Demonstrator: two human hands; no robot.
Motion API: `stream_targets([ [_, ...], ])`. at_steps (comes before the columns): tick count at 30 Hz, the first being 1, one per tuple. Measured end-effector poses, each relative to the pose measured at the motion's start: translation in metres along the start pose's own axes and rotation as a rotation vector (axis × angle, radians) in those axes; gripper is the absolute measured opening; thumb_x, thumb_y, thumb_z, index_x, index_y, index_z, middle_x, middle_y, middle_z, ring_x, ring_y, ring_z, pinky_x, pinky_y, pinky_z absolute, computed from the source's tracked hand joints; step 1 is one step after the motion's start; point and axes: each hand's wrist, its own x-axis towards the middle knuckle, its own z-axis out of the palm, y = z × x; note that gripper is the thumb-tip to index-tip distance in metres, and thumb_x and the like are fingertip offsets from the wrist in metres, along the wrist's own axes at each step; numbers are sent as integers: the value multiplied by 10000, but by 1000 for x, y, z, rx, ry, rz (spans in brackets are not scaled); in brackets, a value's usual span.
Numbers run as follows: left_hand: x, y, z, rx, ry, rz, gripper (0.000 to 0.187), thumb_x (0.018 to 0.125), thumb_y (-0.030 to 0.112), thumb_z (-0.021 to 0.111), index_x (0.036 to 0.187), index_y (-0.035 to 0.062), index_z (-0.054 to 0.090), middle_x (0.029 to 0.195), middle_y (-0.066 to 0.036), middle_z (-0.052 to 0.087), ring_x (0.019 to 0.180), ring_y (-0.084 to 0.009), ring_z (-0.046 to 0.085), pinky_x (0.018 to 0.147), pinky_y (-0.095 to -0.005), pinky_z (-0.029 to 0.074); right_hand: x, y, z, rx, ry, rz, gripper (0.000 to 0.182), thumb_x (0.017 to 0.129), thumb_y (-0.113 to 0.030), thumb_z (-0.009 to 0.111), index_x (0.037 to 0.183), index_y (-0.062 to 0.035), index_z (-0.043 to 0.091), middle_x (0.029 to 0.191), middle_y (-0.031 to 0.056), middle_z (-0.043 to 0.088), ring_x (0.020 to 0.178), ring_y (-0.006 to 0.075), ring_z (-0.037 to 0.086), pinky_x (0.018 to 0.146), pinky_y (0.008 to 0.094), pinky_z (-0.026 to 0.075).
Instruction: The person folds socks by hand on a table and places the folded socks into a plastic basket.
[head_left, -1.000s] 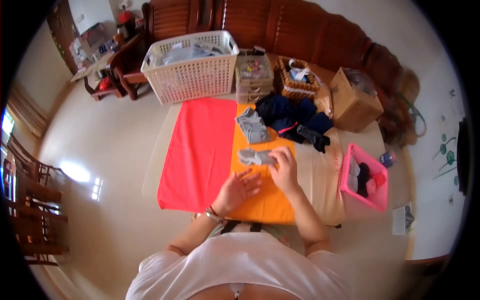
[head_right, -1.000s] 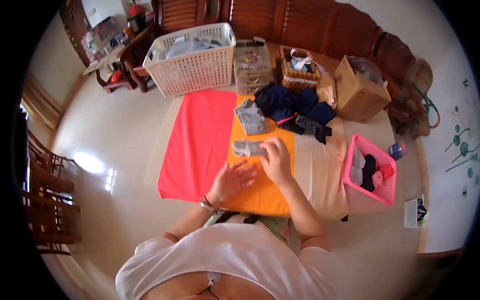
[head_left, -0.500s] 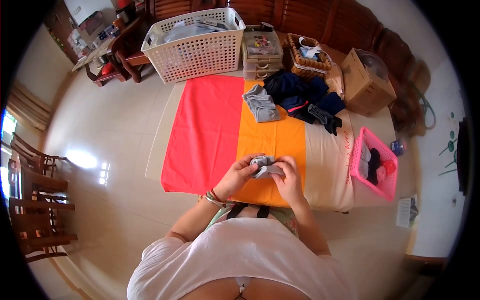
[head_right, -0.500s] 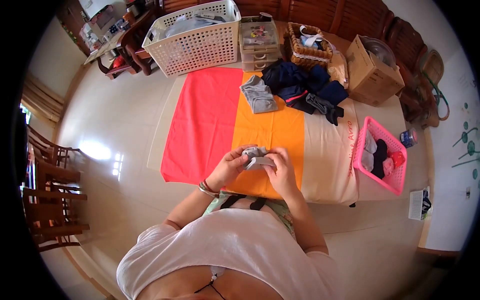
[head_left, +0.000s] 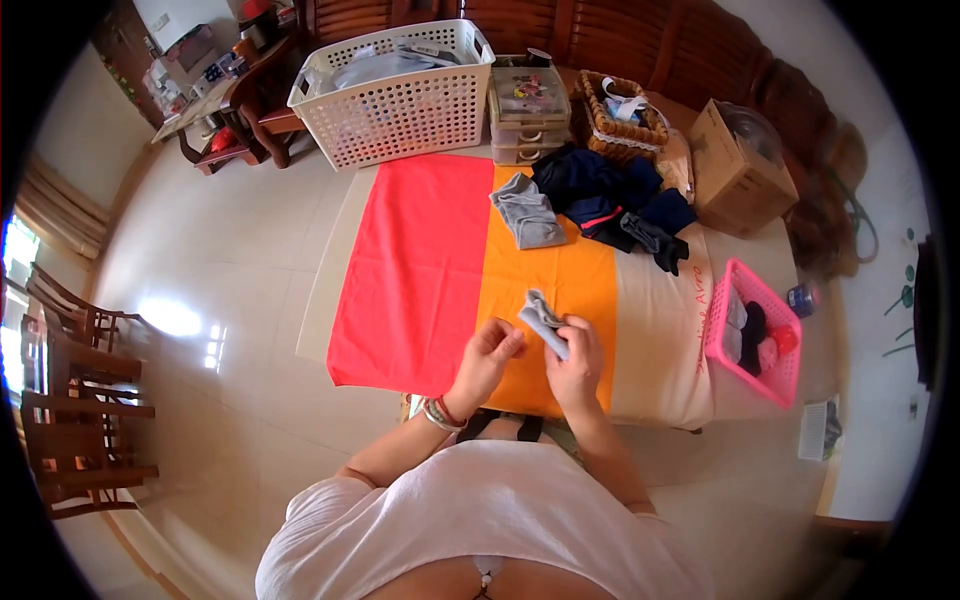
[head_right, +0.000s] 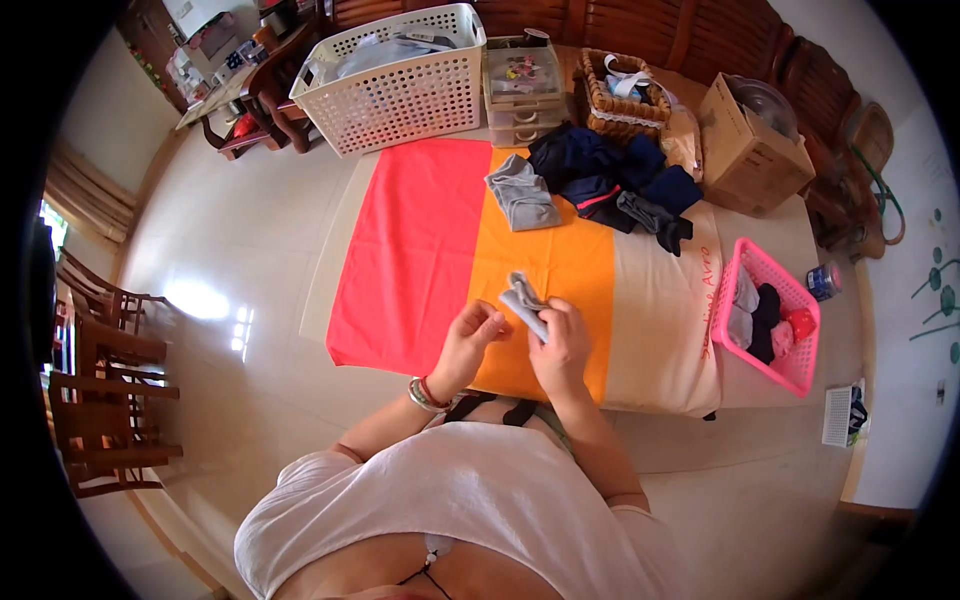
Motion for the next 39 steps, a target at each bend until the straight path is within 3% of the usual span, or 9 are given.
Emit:
stream_targets([
  [1, -2, 3, 2, -76, -125, -27, 292, 877, 162, 539, 1121, 37, 439, 966, -33, 537, 889, -101, 506, 777, -251, 423, 0, -3, 1, -22, -14, -38, 255, 646, 20, 667, 820, -21, 485, 878, 125, 556, 771, 320, 554, 625, 365, 460],
  [5, -5, 16, 11, -115, -29, -5, 292, 887, 187, 522, 1124, 34, 446, 1021, -36, 529, 957, -100, 490, 812, -255, 409, 1, -16, -2, 328, -165, -16, 208, 716, -5, 627, 859, -19, 476, 952, 137, 572, 836, 307, 571, 681, 331, 471],
  [10, 0, 2, 2, 8, -2, 53, 244, 871, 97, 535, 1082, 17, 444, 938, -12, 543, 844, -88, 515, 748, -232, 429, -6, -5, 7, 510, -193, 384, 169, 783, -13, 591, 940, 16, 537, 883, 134, 586, 765, 228, 602, 678, 276, 476],
  [19, 3, -9, -5, 280, 38, 104, 202, 859, 45, 535, 1034, 12, 440, 907, -19, 527, 820, -62, 500, 719, -213, 443, -4, 5, 13, 309, -214, 271, 86, 772, -3, 583, 843, 9, 534, 803, 115, 561, 677, 238, 570, 597, 301, 456],
  [22, 5, -4, 0, 245, 90, 154, 129, 841, 17, 545, 943, 10, 466, 839, -16, 536, 737, -55, 485, 625, -195, 415, -2, 1, 13, 338, -168, 164, 42, 795, -7, 557, 803, 7, 517, 792, 110, 555, 682, 220, 564, 589, 308, 445],
  [28, 10, 0, -6, -73, 116, 77, 183, 864, 45, 516, 1039, -4, 492, 914, -27, 583, 822, -96, 548, 722, -243, 459, -8, 1, 10, 761, -286, 738, 119, 903, -94, 437, 844, -26, 515, 836, 60, 576, 748, 135, 561, 643, 272, 451],
  [32, 13, 6, -11, -405, -8, -188, 227, 886, 87, 446, 1086, 3, 514, 1057, -76, 584, 959, -196, 560, 872, -337, 430, -5, 13, 19, 1674, -130, 1038, 208, 937, -219, 381, 903, -55, 506, 881, 52, 585, 759, 135, 567, 663, 291, 477],
  [36, 16, 8, -11, -667, -173, -314, 338, 865, 174, 481, 1169, 27, 464, 1138, -93, 545, 1051, -236, 512, 951, -380, 364, 6, 2, 15, 1534, -40, 1126, 183, 941, -192, 382, 899, -46, 484, 828, 40, 549, 769, 120, 546, 688, 264, 454],
  [39, 15, 5, -4, -693, -212, -303, 387, 849, 225, 511, 1188, 46, 458, 1154, -81, 538, 1064, -230, 503, 956, -375, 356, -3, 35, 30, 802, -84, 705, 159, 944, -152, 374, 862, -57, 472, 770, 5, 495, 678, 72, 469, 615, 217, 411],
])
